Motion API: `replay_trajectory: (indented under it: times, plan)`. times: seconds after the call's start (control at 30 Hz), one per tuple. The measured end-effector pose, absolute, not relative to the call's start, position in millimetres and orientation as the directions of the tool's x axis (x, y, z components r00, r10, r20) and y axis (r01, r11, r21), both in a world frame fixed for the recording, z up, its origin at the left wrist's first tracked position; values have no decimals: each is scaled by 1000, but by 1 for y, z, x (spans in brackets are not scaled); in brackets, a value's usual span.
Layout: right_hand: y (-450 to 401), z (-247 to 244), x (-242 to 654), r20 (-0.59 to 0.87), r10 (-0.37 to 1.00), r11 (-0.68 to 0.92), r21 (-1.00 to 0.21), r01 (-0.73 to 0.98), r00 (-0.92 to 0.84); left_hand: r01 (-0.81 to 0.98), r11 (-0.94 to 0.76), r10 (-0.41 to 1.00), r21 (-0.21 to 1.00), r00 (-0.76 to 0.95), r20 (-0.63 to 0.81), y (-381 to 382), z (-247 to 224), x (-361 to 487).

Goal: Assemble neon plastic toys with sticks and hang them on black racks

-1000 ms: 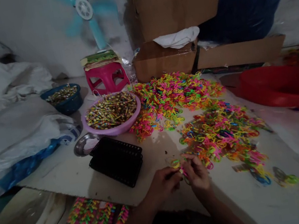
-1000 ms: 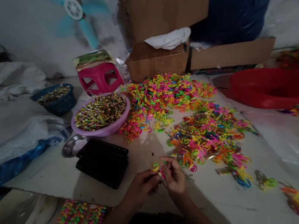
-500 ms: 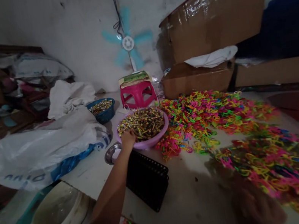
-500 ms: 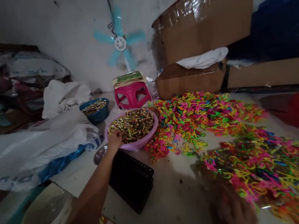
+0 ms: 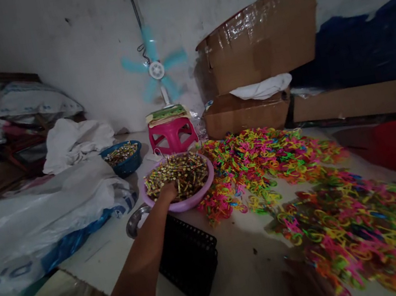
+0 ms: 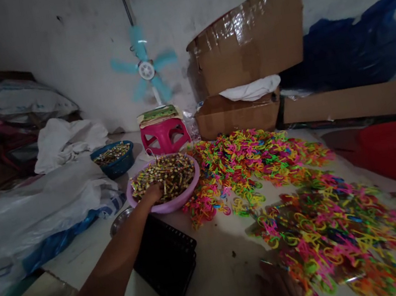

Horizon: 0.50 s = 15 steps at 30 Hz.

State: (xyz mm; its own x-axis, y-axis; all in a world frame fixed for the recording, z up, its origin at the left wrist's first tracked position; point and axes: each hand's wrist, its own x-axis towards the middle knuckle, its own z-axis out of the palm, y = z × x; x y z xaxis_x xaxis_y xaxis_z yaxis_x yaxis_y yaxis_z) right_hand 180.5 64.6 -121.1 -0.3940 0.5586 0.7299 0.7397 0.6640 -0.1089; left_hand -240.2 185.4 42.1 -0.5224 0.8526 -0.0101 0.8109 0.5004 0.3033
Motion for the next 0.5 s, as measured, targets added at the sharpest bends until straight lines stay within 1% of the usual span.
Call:
replay_trajectory:
  times: [0.07, 0.17, 0.27, 0.3, 0.37, 0.4, 0.5]
  plan:
    - [64, -120, 179, 728, 557, 669, -108, 735, -400, 808, 458, 865, 370, -501, 23, 181, 47, -245]
    - [63, -116, 179, 737, 550, 675, -115, 729, -393, 772, 405, 846, 490, -520, 119, 176, 64, -250]
    - [63, -113, 178, 749, 568, 677, -188, 712, -343, 711, 340, 806, 616, -558, 200, 173, 87, -243]
    - [64, -112, 177, 747, 586, 676, -237, 698, -314, 690, 305, 801, 657, -558, 215, 172, 94, -235]
    - [65, -108, 175, 718, 659, 660, -412, 628, -222, 646, 213, 820, 733, -526, 225, 165, 102, -207]
    - [65, -104, 173, 691, 702, 640, -505, 580, -172, 619, 164, 842, 768, -493, 218, 159, 103, -188]
    - [60, -83, 163, 592, 806, 530, -700, 478, -26, 511, 55, 929, 858, -341, 144, 128, 87, -114]
